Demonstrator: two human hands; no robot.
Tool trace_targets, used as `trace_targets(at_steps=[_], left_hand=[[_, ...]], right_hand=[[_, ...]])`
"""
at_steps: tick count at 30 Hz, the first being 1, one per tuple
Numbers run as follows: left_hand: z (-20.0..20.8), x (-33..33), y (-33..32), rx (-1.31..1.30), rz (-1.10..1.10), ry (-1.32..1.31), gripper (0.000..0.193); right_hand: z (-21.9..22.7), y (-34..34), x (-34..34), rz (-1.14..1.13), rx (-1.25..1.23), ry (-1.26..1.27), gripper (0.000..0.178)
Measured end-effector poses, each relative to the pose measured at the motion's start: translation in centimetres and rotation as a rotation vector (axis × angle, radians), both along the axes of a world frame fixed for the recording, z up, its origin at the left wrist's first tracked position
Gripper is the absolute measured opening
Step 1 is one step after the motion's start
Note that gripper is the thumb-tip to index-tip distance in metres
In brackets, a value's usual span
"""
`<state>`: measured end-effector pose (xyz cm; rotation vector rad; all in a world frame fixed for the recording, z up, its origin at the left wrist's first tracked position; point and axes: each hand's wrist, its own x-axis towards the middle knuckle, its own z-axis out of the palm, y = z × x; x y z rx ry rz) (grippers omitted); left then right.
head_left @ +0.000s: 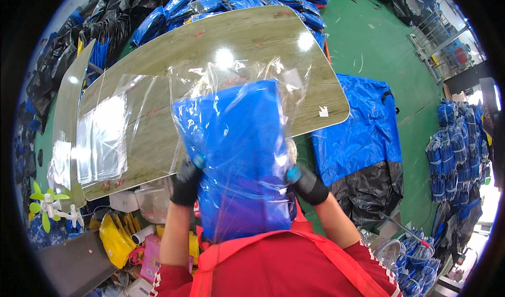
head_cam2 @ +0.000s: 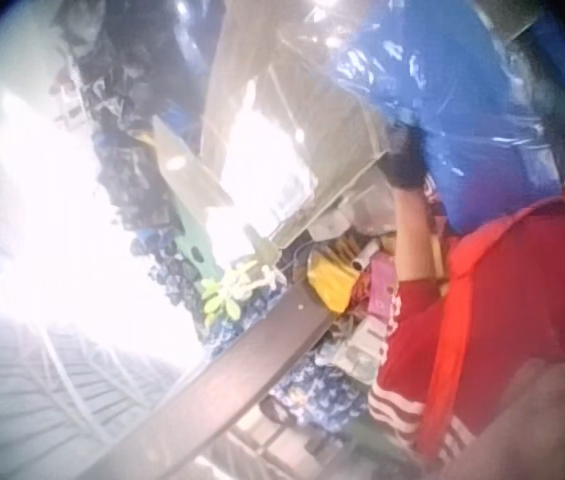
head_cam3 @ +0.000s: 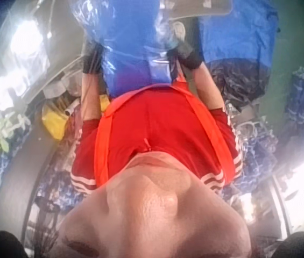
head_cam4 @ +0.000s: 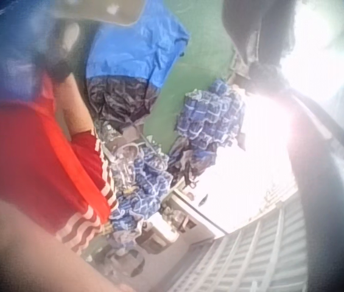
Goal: The person folds a blue and black tarp on a table, places it into a clear plastic bag, and seals the bag. The person repeats this process for multiple tarps, stacking the packaged items on the table.
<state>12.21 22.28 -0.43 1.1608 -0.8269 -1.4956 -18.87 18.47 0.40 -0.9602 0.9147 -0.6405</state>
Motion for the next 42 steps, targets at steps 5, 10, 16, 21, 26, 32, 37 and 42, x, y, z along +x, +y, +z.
trace_targets(at_steps=[5,10,16,21,26,32,37,42], left_hand=[[-1.3,1.2,1.3,0.15,-0.173,-0.18,0.066],[-4.3,2.1,2.9,0.113,-0.086,-0.138,0.066],[-5.0,2.0,8.0,0.168,-0.219,0.009,0.087],[-4.8,-0.3,1.9,0.173,-0.091,0.413,0.069],[-0.7,-9.5,-4.8,-0.067,0.155,0.335,0.049],[13.2,-3.7,-5.4,-1.153,0.085,-1.147,0.066],[16.3,-0.8,-9.8,-0.987,-0.083,-1.029,0.095],[15.6,-2.3,-10.8,-0.795,0.167,-0.534,0.1]], right_hand=[[2.6,-0.7,1.3,-0.003,-0.15,0.036,0.068],[-3.6,5.8,2.5,-0.101,-0.111,0.056,0.064],[-3.7,9.1,0.5,-0.054,-0.034,0.356,0.081],[0.8,1.6,0.4,-0.103,-0.079,-0.631,0.1],[8.0,-2.9,2.9,-0.48,-0.55,-0.066,0.09],[19.0,-6.1,-1.2,0.027,-1.299,0.26,0.066],[19.9,-7.7,-0.8,-0.11,-1.759,0.643,0.088],[17.7,-10.0,-1.4,-0.501,-0.815,-0.008,0.077]])
